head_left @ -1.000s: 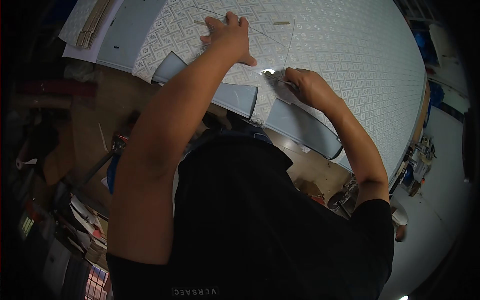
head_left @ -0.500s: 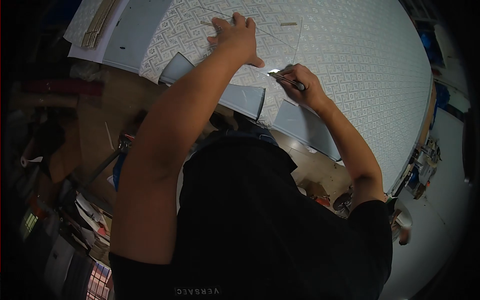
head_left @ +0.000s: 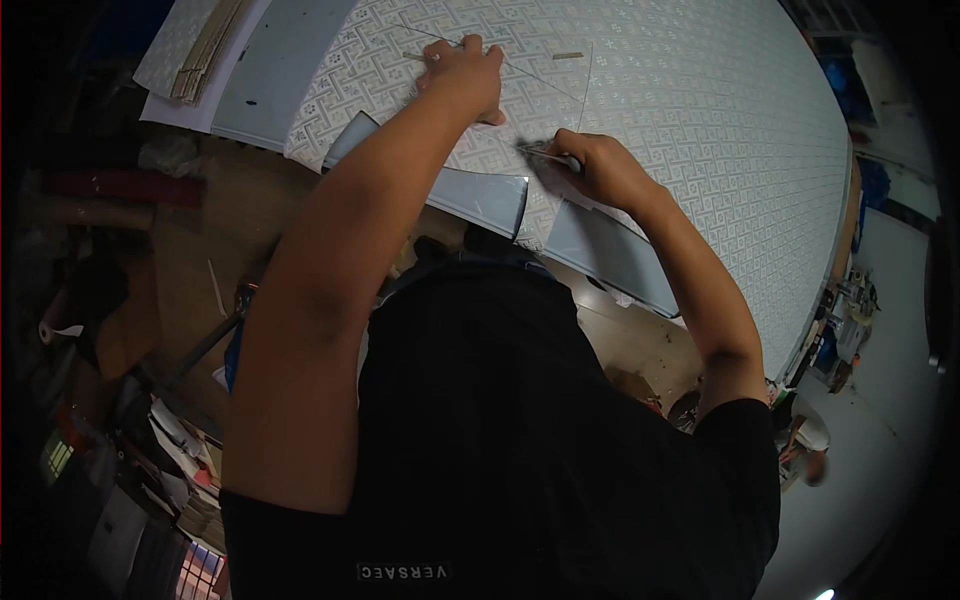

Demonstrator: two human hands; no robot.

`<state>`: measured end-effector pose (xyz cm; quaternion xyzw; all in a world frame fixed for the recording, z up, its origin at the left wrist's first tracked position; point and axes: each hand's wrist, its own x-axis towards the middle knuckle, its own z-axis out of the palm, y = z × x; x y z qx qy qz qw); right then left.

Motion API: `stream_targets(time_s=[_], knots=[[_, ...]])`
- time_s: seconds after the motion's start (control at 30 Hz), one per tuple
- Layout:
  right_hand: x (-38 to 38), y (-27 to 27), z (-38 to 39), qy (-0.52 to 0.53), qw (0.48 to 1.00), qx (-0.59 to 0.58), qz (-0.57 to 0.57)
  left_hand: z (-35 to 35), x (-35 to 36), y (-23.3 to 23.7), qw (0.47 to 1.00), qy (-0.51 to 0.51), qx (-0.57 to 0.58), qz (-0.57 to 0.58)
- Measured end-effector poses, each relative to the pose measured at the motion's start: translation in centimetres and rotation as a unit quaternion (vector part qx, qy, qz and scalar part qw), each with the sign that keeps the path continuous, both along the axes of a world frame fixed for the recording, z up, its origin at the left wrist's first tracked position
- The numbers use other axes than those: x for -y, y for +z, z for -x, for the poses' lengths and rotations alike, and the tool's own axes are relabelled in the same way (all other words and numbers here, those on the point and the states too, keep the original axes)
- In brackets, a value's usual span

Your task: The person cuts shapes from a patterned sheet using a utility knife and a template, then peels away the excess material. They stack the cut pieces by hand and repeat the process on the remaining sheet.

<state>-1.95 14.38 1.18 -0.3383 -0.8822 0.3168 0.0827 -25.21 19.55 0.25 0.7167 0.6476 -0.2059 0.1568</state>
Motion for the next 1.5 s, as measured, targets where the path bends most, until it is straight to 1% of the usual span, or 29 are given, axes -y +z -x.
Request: stream_targets(time_s=[0.1, 0.17, 0.2, 0.27, 0.3, 0.37, 0.47, 0.57, 0.7, 0.77, 0.83, 0.87, 0.93, 1.0, 1.07, 1.1, 1.17, 1.2, 1.27, 1.3, 1.33, 1.37, 1.4, 1.43, 1.47, 1.5], knots=[[-0.1, 0.3, 0.5, 0.011, 1.0, 0.024, -0.016, 0.5, 0.4, 0.6, 1.0, 0.003, 0.019, -0.014], [-0.2, 0.6, 0.7, 0.014, 0.999, 0.034, -0.016, 0.5, 0.5, 0.8, 0.998, 0.027, 0.062, -0.015], [-0.2, 0.7, 0.8, 0.02, 0.999, 0.043, -0.02, 0.5, 0.5, 0.5, 0.998, 0.027, 0.063, -0.016], [-0.2, 0.9, 0.9, 0.026, 0.998, 0.052, -0.025, 0.1, 0.3, -0.2, 0.996, 0.073, 0.023, -0.048], [-0.2, 1.0, 1.0, 0.028, 0.998, 0.059, -0.023, 0.1, 0.0, -0.5, 0.996, 0.073, 0.023, -0.048], [-0.3, 1.2, 1.2, 0.031, 0.997, 0.067, -0.021, 0.1, -0.2, 0.0, 0.995, 0.095, 0.025, -0.012], [-0.3, 1.3, 1.5, 0.038, 0.996, 0.077, -0.03, 0.2, -0.1, 0.1, 0.996, 0.088, -0.002, -0.022], [-0.2, 1.3, 1.9, 0.019, 0.995, 0.098, -0.019, 0.4, 0.0, -0.2, 0.994, 0.099, 0.015, -0.031], [-0.1, 0.7, 2.0, 0.008, 0.996, 0.082, -0.023, 0.7, -0.1, -0.3, 0.995, 0.093, 0.025, -0.019], [0.1, 0.3, 2.4, 0.001, 0.997, 0.078, -0.021, 0.8, 0.1, -0.4, 0.996, 0.08, 0.027, -0.033], [-0.1, -0.5, 3.9, 0.002, 0.999, 0.016, -0.031, 1.0, 0.2, -0.4, 0.996, 0.076, 0.029, -0.047], [-0.2, -1.0, 5.0, 0.0, 0.999, 0.012, -0.031, 1.1, 0.3, -0.4, 0.995, 0.074, 0.035, -0.059], [-0.6, -1.4, 7.2, 0.003, 0.997, -0.051, -0.058, 1.3, 0.5, -0.2, 0.995, 0.066, 0.035, -0.063], [-1.0, -0.9, 8.0, -0.001, 0.998, -0.041, -0.051, 2.1, -0.1, 0.2, 0.995, 0.061, 0.035, -0.07], [-1.1, -0.8, 8.3, -0.009, 0.999, -0.028, -0.039, 3.3, -1.2, 0.5, 0.997, 0.017, 0.076, 0.006], [-1.1, -0.8, 8.0, -0.003, 1.0, -0.011, -0.029, 4.0, -1.3, 0.4, 0.997, 0.017, 0.076, 0.006], [-1.6, -1.2, 8.4, 0.008, 1.0, 0.0, -0.024, 5.9, -1.4, 0.2, 0.993, -0.076, 0.085, -0.044], [-1.8, -1.6, 8.8, 0.003, 1.0, 0.01, -0.017, 6.2, -1.6, 0.0, 0.993, -0.074, 0.081, -0.045], [-1.7, -1.7, 10.3, -0.003, 1.0, 0.018, -0.009, 6.0, -1.1, 0.5, 0.996, -0.012, 0.069, -0.062], [-2.0, -2.1, 11.7, -0.008, 1.0, -0.011, -0.021, 6.4, -1.2, 0.3, 0.996, -0.011, 0.067, -0.063], [-2.2, -2.2, 13.0, -0.013, 0.999, -0.039, -0.032, 6.8, -1.5, -0.1, 0.996, 0.017, 0.045, -0.071], [-2.4, -2.2, 13.9, -0.01, 0.999, -0.04, -0.034, 7.3, -1.7, -0.5, 0.996, 0.045, 0.021, -0.08], [-2.6, -2.1, 14.9, -0.014, 0.999, -0.022, -0.034, 7.7, -1.8, -0.9, 0.995, 0.048, 0.019, -0.081], [-2.8, -2.1, 15.6, -0.018, 0.999, -0.005, -0.034, 8.2, -1.8, -0.8, 0.996, 0.026, 0.028, -0.076], [-2.8, -1.9, 15.8, -0.015, 0.999, -0.007, -0.035, 8.6, -1.8, -0.7, 0.997, 0.004, 0.039, -0.071], [-2.8, -1.7, 15.7, -0.009, 0.999, -0.011, -0.041, 9.4, -2.3, -0.5, 0.997, 0.007, 0.038, -0.072]])
